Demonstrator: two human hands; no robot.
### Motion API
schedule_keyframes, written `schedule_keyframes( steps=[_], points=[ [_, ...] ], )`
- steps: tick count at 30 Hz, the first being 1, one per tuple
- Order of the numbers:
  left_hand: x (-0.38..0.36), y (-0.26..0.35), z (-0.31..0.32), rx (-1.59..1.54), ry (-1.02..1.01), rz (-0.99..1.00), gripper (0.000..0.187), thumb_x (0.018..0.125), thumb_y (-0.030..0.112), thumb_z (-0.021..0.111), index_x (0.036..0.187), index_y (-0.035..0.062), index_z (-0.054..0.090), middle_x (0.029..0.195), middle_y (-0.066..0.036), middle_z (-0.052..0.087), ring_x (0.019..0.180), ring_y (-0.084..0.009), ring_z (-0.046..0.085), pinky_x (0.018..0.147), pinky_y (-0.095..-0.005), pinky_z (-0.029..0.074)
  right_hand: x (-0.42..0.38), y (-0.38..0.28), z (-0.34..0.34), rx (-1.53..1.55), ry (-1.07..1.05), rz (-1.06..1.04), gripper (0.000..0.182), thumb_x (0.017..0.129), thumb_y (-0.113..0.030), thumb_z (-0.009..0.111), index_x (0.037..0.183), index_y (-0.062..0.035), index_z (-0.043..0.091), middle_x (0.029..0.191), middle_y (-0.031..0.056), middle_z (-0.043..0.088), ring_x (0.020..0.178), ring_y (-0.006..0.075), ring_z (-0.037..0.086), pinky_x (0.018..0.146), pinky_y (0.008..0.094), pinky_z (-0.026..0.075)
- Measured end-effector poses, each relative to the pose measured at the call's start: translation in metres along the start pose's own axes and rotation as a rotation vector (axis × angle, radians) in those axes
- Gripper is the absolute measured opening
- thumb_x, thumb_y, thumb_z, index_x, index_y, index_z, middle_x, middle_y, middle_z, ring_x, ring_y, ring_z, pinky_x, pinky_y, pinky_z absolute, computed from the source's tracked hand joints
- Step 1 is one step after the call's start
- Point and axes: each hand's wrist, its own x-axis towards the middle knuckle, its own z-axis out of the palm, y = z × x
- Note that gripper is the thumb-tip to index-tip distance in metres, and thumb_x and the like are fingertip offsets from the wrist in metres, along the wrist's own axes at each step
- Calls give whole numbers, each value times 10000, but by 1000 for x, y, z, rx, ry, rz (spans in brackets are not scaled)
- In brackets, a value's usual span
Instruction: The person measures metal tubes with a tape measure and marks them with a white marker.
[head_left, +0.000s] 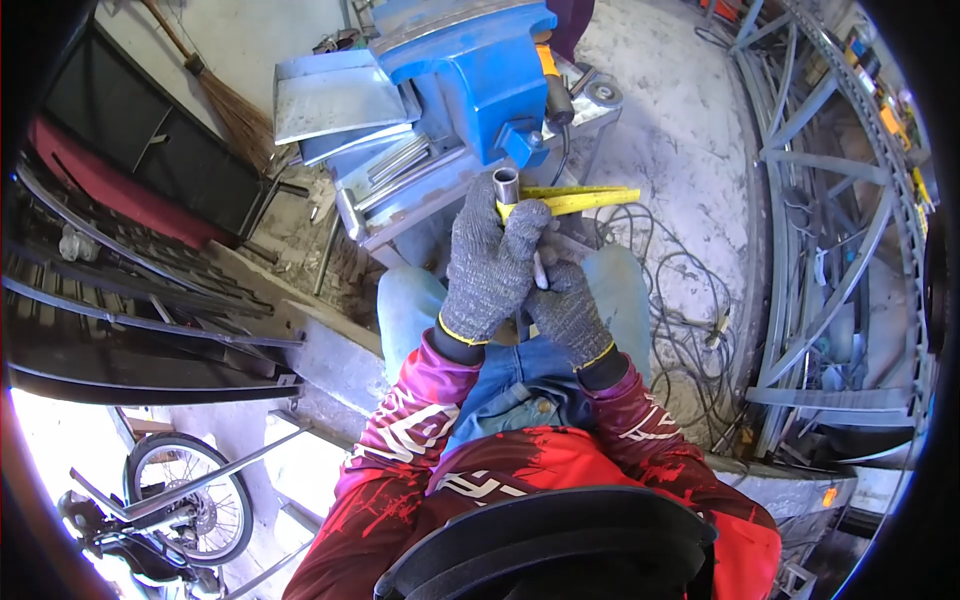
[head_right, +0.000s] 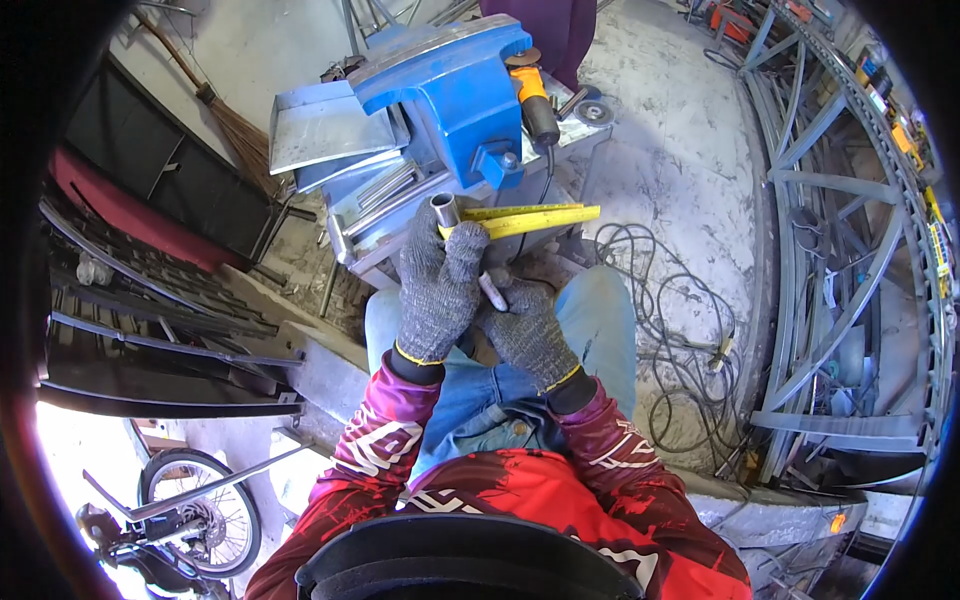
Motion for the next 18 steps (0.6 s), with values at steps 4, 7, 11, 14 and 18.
schedule_keyframes(
  steps=[4, 7, 11, 14, 18],
  points=[
    [-2, -3, 4, -9, 54, -28, 295, 1015, 314, 592, 1111, 36, 593, 822, -40, 581, 722, -112, 555, 647, -285, 466, 1, 0, 5, 127, 101, -216, 384, 913, -99, 659, 1288, -21, 624, 1106, 103, 721, 939, 199, 687, 876, 332, 535],
    [9, -12, -7, -87, 98, -62, 259, 1010, 275, 581, 1062, 23, 556, 819, -89, 586, 695, -190, 569, 668, -363, 467, -9, 3, -13, 255, -27, 202, 403, 930, -120, 639, 1317, -12, 605, 1083, 84, 723, 847, 153, 665, 761, 316, 562],
    [16, 17, -26, -35, 65, -133, 229, 990, 248, 591, 1065, 34, 562, 852, -105, 584, 760, -199, 562, 700, -349, 464, -7, 2, -39, 536, 243, 106, 355, 958, -147, 608, 1284, -5, 605, 1045, 96, 709, 668, 82, 563, 552, 261, 501],
    [8, 37, -13, 44, 8, 54, 221, 984, 244, 604, 1064, 41, 564, 850, -99, 577, 750, -187, 570, 693, -346, 472, 7, -26, -49, 364, 315, -108, 364, 981, -182, 592, 1291, 8, 579, 1036, 139, 695, 577, 70, 510, 516, 223, 458],
    [5, 37, -9, -123, -4, -22, 242, 995, 256, 610, 1072, 37, 542, 825, -70, 554, 732, -150, 563, 654, -319, 468, 25, -53, -40, -10, 438, -331, 370, 988, -180, 580, 1292, 29, 550, 1056, 158, 688, 654, 117, 562, 558, 236, 475]
  ],
)
